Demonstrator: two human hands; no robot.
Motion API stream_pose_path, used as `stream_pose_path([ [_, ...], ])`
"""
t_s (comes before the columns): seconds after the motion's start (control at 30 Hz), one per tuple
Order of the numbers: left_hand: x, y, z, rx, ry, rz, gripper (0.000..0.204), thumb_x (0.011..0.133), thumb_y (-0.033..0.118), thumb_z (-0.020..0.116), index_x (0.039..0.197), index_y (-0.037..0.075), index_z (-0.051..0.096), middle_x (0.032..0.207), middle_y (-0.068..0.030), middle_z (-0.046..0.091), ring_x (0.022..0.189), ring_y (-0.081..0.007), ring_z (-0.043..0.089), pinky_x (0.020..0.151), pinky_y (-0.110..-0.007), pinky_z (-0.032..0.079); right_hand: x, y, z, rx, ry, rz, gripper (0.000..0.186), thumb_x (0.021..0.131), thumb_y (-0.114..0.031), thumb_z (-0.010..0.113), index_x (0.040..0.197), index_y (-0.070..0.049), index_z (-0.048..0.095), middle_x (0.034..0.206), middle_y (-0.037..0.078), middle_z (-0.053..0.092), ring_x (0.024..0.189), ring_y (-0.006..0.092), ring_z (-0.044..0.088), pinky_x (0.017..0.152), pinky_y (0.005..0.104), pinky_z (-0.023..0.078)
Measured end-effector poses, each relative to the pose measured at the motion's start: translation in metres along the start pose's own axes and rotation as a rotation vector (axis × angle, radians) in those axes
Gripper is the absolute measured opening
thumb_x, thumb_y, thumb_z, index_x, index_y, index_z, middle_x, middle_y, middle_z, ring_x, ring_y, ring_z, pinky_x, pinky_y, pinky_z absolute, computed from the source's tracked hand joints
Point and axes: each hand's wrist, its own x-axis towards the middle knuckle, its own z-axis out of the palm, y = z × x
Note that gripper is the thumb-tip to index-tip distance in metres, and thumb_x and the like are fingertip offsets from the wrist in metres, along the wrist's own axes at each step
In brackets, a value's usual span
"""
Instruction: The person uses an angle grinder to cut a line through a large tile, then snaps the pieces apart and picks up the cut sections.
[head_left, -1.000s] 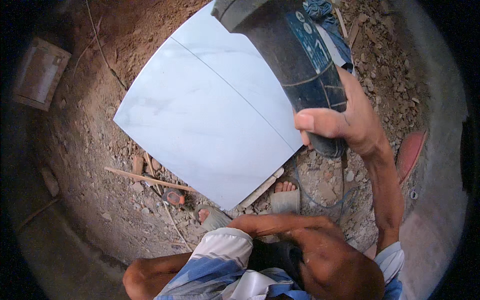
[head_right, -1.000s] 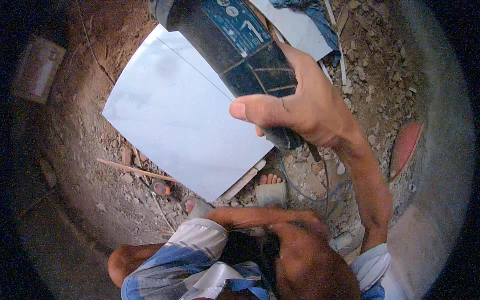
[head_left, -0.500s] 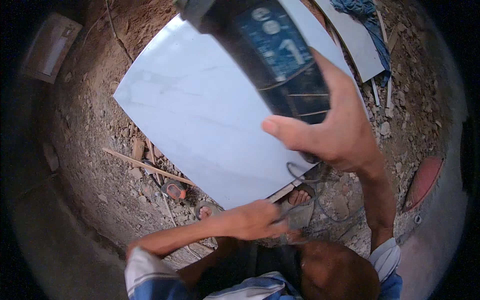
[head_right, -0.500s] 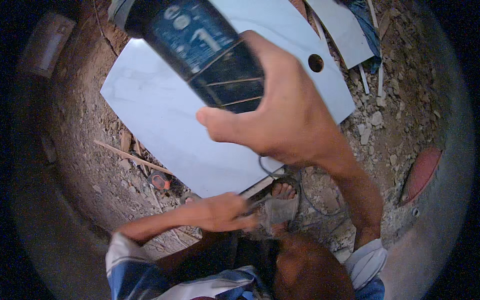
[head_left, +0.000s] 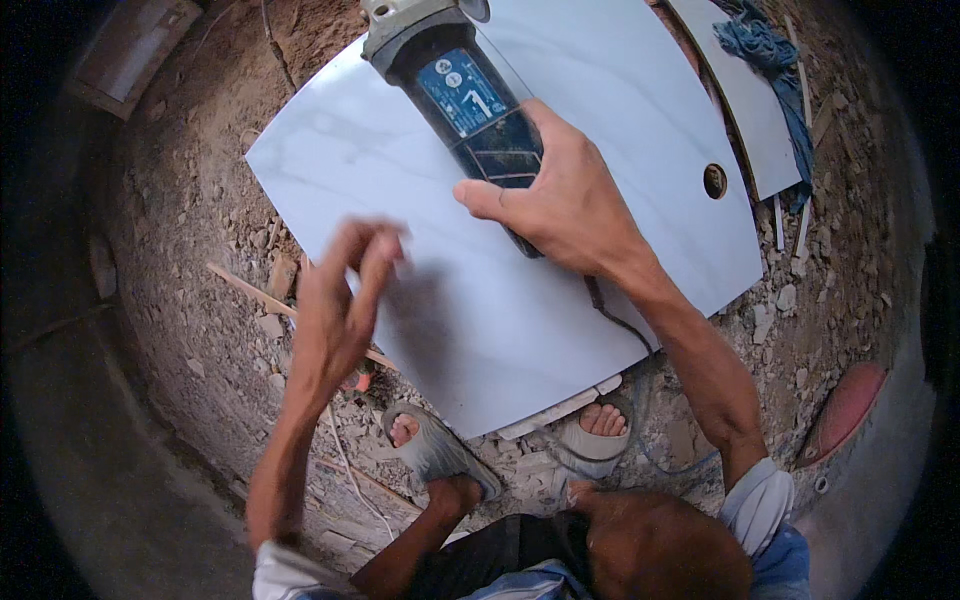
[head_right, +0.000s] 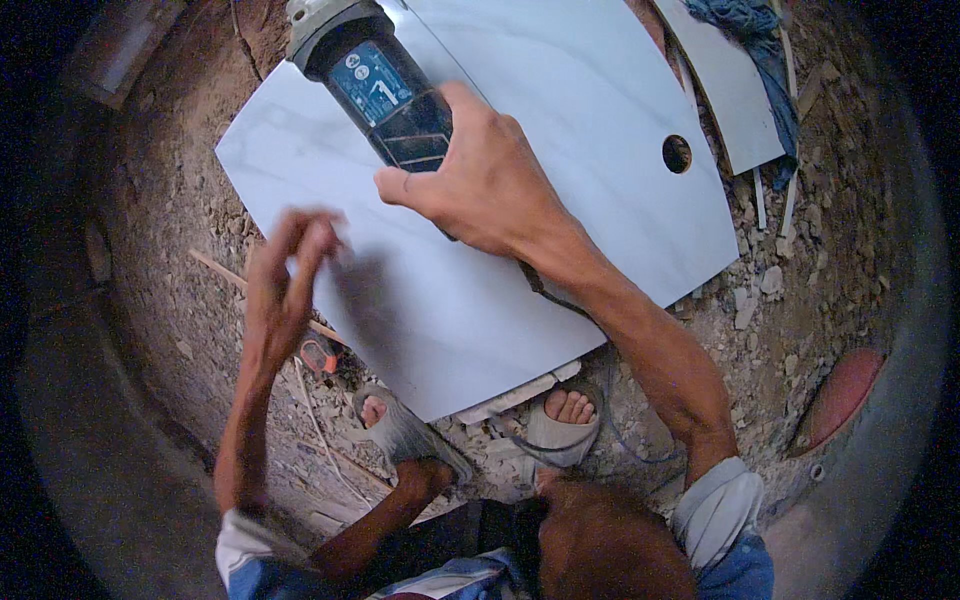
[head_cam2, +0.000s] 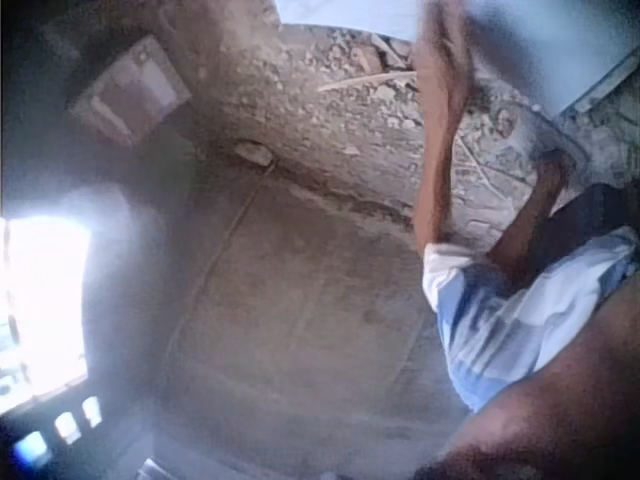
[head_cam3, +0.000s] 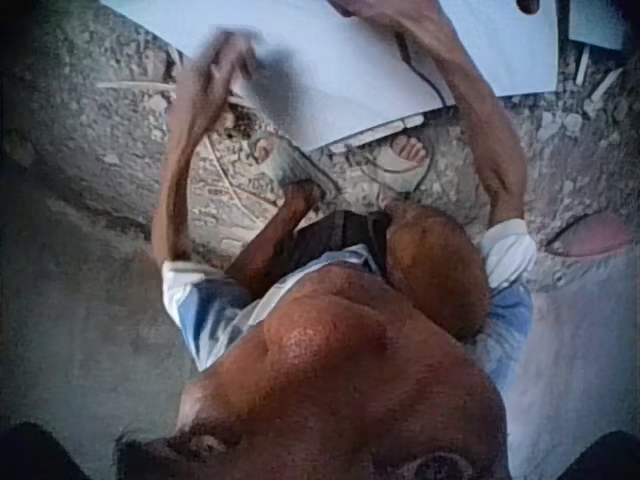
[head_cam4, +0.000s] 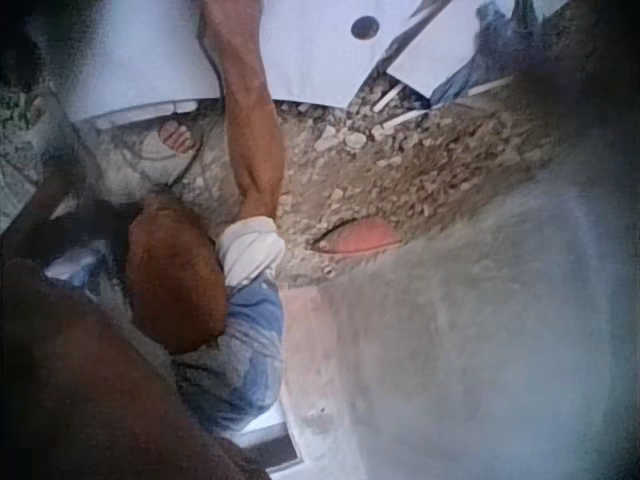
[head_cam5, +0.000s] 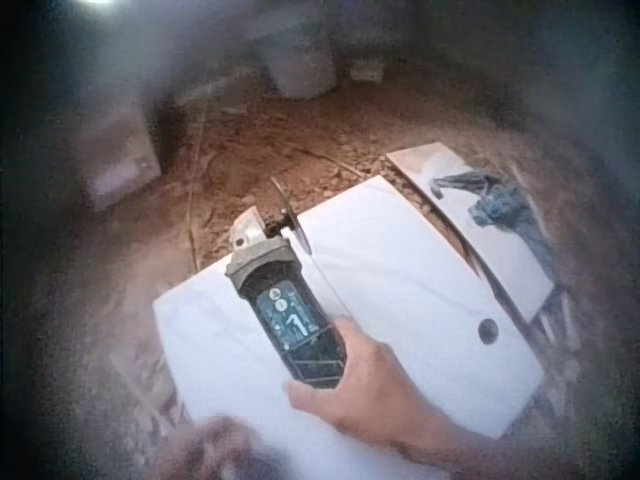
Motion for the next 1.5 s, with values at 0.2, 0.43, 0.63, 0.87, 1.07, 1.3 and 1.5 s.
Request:
stream_pose_path([
  [0.2,0.06,-0.039,0.025,0.322,0.762,0.123,0.046,0.108,0.035,0.074,0.143,0.006,0.066,0.154,-0.0253,0.058,0.141,-0.0366,0.06,0.122,-0.047,0.046,0.032,0.001,0.013,0.016,0.068,-0.101,0.064,0.078,-0.038,0.088,0.116,0.009,0.067,0.094,0.026,0.078,0.085,0.0372,0.079,0.079,0.0451,0.063],
  [0.43,0.042,-0.055,0.046,-0.123,0.89,-0.248,0.106,0.098,0.047,0.087,0.163,-0.013,0.031,0.162,-0.0355,0.045,0.146,-0.0425,0.055,0.124,-0.047,0.044,0.047,-0.004,0.013,-0.034,0.035,-0.064,0.064,0.079,-0.037,0.09,0.117,0.009,0.068,0.095,0.023,0.078,0.085,0.0336,0.078,0.08,0.0431,0.062],
  [0.63,0.045,-0.061,0.039,-0.187,0.838,-0.28,0.095,0.095,0.045,0.091,0.156,-0.013,0.047,0.15,-0.0276,0.06,0.137,-0.034,0.061,0.118,-0.043,0.047,0.064,-0.011,0.017,-0.072,0.087,-0.106,0.065,0.079,-0.038,0.089,0.118,0.01,0.067,0.094,0.024,0.078,0.086,0.0349,0.078,0.081,0.0432,0.063],
  [0.87,0.045,-0.055,0.042,-0.152,0.893,-0.229,0.079,0.1,0.04,0.087,0.151,-0.011,0.056,0.143,-0.023,0.066,0.129,-0.0309,0.065,0.114,-0.043,0.05,0.069,-0.013,0.021,-0.126,0.046,-0.057,0.061,0.084,-0.037,0.092,0.122,0.006,0.071,0.098,0.018,0.079,0.085,0.027,0.076,0.082,0.0393,0.061],
  [1.07,0.048,-0.049,0.048,-0.188,0.892,-0.251,0.08,0.1,0.041,0.087,0.15,-0.012,0.055,0.142,-0.0236,0.066,0.129,-0.0318,0.065,0.114,-0.043,0.05,0.075,-0.017,0.019,-0.195,0.048,-0.068,0.059,0.085,-0.035,0.091,0.122,0.006,0.072,0.096,0.018,0.079,0.084,0.0269,0.077,0.081,0.0396,0.062],
  [1.3,0.049,-0.049,0.047,-0.202,0.883,-0.235,0.083,0.099,0.043,0.087,0.151,-0.012,0.054,0.142,-0.0247,0.066,0.132,-0.0329,0.064,0.116,-0.043,0.048,0.078,-0.016,0.019,-0.167,0.05,-0.07,0.06,0.085,-0.037,0.091,0.121,0.007,0.072,0.093,0.017,0.079,0.082,0.0251,0.075,0.079,0.0393,0.061],
  [1.5,0.047,-0.052,0.047,-0.18,0.892,-0.247,0.084,0.099,0.044,0.087,0.152,-0.013,0.054,0.143,-0.0245,0.065,0.131,-0.0322,0.063,0.116,-0.043,0.048,0.08,-0.017,0.02,-0.176,0.039,-0.047,0.061,0.086,-0.039,0.091,0.121,0.007,0.071,0.092,0.016,0.078,0.081,0.0243,0.074,0.078,0.0391,0.06],
])
